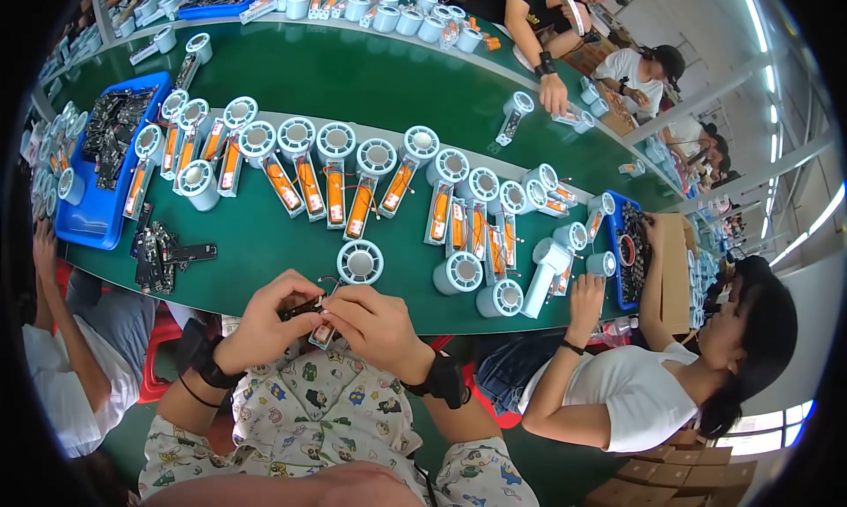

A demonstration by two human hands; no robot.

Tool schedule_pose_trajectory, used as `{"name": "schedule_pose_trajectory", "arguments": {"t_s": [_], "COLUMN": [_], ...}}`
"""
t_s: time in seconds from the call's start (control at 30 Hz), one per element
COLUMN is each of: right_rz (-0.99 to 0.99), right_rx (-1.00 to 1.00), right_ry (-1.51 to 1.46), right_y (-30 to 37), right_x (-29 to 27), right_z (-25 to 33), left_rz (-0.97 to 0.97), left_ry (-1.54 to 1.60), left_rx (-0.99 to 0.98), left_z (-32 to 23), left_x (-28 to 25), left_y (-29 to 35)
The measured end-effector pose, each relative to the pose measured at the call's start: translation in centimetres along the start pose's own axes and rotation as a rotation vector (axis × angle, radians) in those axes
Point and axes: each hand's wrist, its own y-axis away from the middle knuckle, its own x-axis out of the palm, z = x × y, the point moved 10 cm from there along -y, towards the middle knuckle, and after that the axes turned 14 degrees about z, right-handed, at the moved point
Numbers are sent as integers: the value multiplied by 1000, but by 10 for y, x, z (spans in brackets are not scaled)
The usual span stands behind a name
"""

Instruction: The person assembles a handheld fan by picking up a circuit board, connecting the battery wires to it, and fitting the board into the fan housing. After pressing the components into place, the person sets the fan back onto the table.

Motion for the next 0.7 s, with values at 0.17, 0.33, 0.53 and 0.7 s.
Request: {"name": "schedule_pose_trajectory", "arguments": {"t_s": [0.17, 0.33, 0.53, 0.7], "right_rz": [-39, 18, 107, 190], "right_rx": [113, 181, 158, 127], "right_ry": [21, 140, 190, 221], "right_y": [2, 6, 7, 0], "right_x": [-7, 0, 0, 4], "right_z": [-10, -16, -5, 3], "left_rz": [-133, -166, -145, -126], "left_ry": [-820, -903, -948, -992], "left_rx": [253, 305, 367, 390], "left_z": [-50, -54, -56, -61], "left_x": [9, 10, 17, 18], "left_y": [8, 11, 9, 8]}}
